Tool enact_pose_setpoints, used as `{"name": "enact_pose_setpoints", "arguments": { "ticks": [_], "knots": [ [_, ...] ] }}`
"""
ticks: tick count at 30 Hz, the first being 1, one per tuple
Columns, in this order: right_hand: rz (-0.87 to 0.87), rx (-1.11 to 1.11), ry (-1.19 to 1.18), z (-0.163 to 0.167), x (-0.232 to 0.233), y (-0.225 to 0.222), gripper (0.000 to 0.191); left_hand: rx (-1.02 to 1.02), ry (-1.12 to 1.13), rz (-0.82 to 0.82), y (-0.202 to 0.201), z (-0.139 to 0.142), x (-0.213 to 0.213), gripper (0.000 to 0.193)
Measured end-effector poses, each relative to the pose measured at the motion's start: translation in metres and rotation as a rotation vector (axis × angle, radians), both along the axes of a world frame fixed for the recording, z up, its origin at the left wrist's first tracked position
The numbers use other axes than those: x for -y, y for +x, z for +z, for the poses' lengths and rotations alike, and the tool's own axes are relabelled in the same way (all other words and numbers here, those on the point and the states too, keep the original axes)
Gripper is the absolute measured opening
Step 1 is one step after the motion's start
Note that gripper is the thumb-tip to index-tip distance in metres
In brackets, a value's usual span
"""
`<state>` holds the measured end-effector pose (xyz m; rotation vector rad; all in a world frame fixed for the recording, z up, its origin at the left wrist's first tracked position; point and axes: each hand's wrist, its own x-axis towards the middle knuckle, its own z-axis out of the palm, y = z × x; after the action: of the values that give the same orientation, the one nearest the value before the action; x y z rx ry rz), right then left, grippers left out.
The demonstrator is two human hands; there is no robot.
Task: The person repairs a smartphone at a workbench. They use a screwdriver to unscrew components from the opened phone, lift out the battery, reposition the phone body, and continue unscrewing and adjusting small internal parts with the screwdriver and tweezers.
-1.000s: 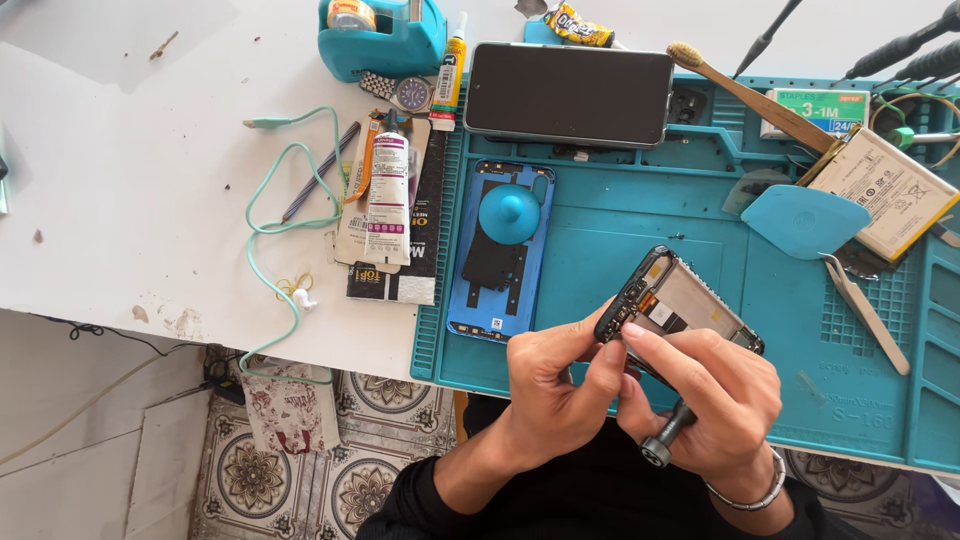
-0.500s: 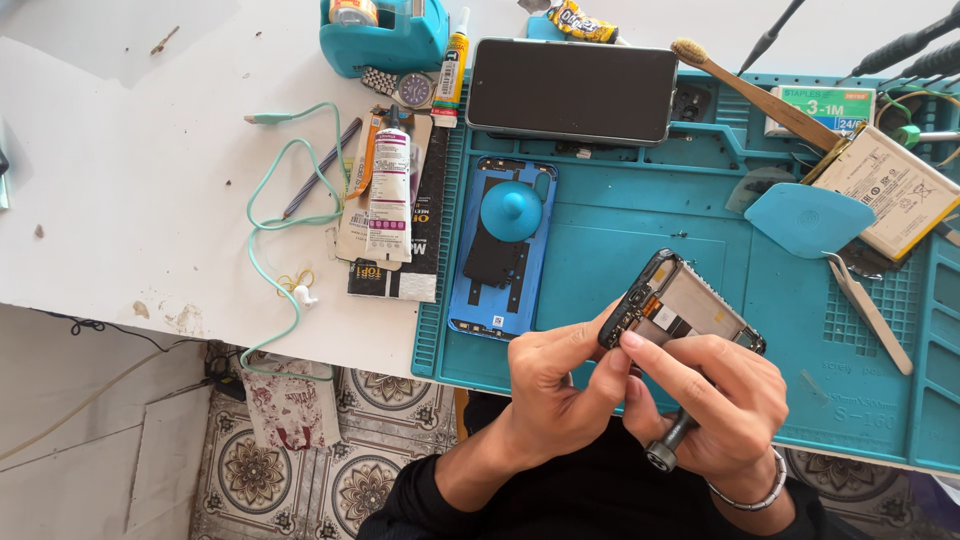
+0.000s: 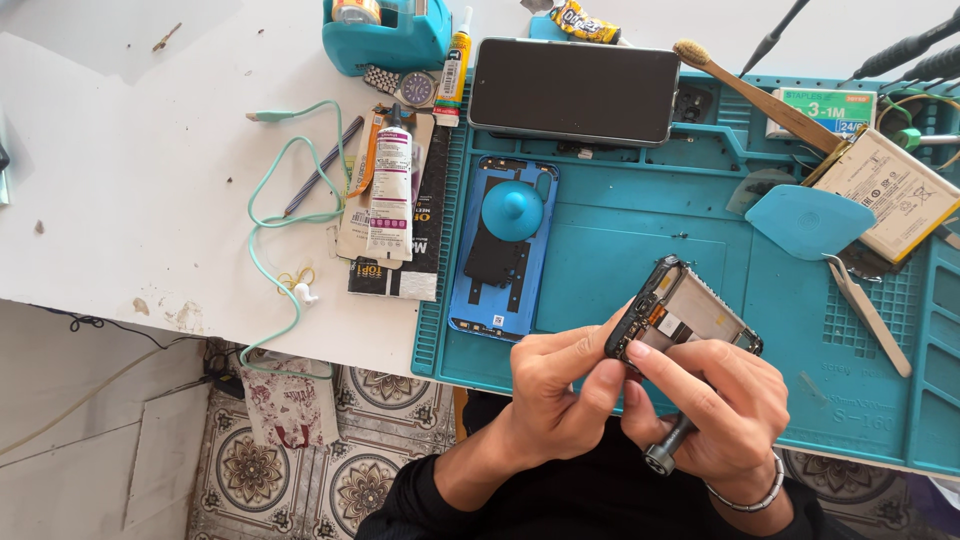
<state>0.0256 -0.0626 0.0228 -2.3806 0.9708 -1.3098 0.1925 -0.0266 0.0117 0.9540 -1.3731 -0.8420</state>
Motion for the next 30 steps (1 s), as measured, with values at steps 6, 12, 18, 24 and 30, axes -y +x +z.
{"name": "enact_pose_setpoints", "arguments": {
  "ticks": [6, 12, 18, 24, 30],
  "knots": [
    [-0.016, -0.050, -0.031, 0.007, -0.001, -0.007, 0.041, -0.026, 0.017, -0.064, 0.000, 0.003, 0.000, 0.039],
    [0.115, 0.096, -0.049, 0.016, 0.004, -0.022, 0.038, 0.103, -0.119, -0.047, 0.002, 0.019, 0.007, 0.045],
    [0.374, 0.163, -0.019, 0.021, 0.015, -0.039, 0.028, 0.395, -0.336, 0.123, 0.019, 0.044, 0.014, 0.028],
    [0.527, 0.295, -0.033, 0.020, 0.022, -0.040, 0.020, 0.422, -0.427, -0.206, 0.032, 0.056, 0.026, 0.019],
    [0.523, 0.342, 0.028, 0.028, 0.019, -0.044, 0.019, 0.367, -0.401, -0.317, 0.025, 0.061, 0.031, 0.018]
  ]
}}
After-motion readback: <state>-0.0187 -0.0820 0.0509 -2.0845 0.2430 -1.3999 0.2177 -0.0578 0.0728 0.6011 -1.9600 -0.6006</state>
